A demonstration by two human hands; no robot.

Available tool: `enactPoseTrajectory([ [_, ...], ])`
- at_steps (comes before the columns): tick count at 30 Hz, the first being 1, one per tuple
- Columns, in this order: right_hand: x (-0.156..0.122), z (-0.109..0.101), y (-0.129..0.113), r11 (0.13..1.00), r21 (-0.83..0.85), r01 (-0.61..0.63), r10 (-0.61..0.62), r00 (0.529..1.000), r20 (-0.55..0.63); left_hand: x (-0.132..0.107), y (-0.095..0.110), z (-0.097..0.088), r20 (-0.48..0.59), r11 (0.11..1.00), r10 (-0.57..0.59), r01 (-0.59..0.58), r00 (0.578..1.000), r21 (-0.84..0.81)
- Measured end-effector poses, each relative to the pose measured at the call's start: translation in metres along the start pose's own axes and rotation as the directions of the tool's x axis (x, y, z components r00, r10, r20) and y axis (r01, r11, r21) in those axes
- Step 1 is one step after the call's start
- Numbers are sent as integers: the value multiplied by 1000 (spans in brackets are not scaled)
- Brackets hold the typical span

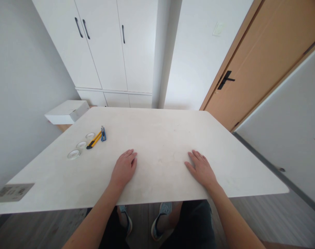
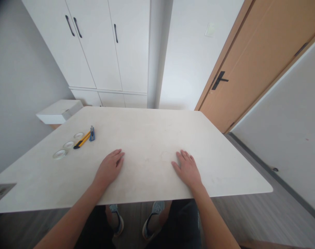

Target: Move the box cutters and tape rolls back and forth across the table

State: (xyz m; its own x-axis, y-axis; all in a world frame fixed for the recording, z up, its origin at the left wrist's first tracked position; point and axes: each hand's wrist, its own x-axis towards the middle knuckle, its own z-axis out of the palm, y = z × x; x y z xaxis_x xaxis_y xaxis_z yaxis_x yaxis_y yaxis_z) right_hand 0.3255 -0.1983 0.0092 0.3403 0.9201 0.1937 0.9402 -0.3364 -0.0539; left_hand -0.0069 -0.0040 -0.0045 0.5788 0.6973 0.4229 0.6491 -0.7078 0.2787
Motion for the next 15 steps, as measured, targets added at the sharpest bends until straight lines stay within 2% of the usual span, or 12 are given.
enactPoseTrajectory([
  [15,-1,1,1,1000,23,7,-7,1000,-15,0,0,-1,-4,1000,-7,7,1000,-25],
])
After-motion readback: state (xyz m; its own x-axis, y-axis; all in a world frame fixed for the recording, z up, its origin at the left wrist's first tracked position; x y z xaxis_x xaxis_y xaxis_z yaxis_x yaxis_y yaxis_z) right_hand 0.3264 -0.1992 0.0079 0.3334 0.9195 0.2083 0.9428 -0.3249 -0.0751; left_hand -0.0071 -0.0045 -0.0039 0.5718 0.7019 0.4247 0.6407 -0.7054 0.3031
